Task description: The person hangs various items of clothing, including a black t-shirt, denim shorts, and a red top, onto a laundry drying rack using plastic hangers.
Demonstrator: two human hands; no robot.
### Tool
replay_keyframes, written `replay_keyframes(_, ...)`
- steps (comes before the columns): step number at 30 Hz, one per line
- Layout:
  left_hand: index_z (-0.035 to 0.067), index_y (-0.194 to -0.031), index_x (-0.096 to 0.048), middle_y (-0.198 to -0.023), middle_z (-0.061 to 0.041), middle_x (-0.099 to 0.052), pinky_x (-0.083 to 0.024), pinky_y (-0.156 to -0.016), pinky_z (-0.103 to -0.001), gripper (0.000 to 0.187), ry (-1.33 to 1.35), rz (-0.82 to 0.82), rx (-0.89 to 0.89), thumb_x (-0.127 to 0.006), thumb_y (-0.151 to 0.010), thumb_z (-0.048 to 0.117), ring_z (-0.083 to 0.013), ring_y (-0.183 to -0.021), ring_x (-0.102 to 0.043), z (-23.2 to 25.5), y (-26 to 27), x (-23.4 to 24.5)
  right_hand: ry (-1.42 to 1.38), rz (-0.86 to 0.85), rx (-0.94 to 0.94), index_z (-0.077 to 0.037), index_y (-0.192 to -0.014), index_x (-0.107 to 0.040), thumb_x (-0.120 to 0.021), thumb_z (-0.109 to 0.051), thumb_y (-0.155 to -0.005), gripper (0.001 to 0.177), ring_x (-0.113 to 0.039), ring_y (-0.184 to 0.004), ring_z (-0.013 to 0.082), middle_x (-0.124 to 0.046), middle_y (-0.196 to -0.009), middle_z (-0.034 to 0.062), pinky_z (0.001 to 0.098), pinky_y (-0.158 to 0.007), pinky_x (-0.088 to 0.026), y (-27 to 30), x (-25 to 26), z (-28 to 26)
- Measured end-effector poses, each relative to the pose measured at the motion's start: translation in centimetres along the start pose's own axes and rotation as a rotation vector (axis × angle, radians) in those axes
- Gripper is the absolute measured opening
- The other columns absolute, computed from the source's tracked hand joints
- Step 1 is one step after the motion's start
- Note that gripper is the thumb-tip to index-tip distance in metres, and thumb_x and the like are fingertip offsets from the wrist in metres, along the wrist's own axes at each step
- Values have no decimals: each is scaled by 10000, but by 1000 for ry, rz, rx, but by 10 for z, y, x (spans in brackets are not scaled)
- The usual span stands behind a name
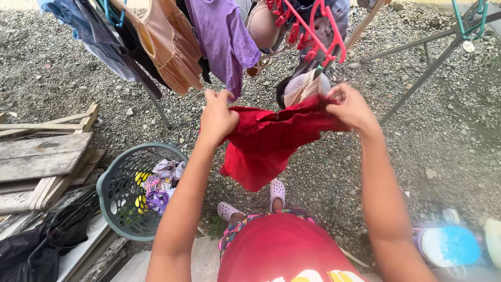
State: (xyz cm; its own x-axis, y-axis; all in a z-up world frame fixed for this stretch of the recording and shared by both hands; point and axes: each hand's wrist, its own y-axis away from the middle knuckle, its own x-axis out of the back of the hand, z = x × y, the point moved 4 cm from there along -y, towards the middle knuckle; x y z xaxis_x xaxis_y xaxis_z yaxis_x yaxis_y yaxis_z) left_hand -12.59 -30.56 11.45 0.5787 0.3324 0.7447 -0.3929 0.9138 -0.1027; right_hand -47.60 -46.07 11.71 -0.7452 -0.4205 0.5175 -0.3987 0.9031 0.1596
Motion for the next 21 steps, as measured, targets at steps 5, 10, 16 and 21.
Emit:
replay_keyframes(5,41,-1128,-654,-948,-62,-605,-515,-759,-294,299,1108,-95,458,-640,-863,-98,-152,-831,-594,-66,-28,-59,495,213,-22,-28,-1067,-740,-640,-158,-932,213,-710,-871,300,-729,-937,162,405,-810,-557,-6,-5,37)
replay_keyframes(10,37,-1138,-668,-877,23,-553,-495,-745,-224,270,1279,-110,396,-684,-909,-105,-85,-793,-538,-51,0,-73,-389,197,-364,2,-1130,-655,-370,-258,-1077,390,-726,-859,293,-724,-987,119,470,-782,-625,-28,-19,106)
replay_keyframes(16,61,-970,-720,-909,-2,-648,-490,-751,-270,140,876,-133,234,-792,-851,73,-113,-834,-603,6,15,-32,-1164,135,-198,-21,-1266,-600,-422,-323,-1103,386,-720,-1045,202,-716,-1197,93,398,-957,-590,-20,-44,95)
replay_keyframes(21,120,-897,-748,-947,-73,-690,-436,-933,-478,290,-240,-215,104,-795,-854,403,-291,-1006,-620,55,35,-26,-978,-33,-150,10,-1183,-654,-480,-291,-1094,359,-711,-952,168,-736,-1102,76,346,-863,-577,1,-47,38)
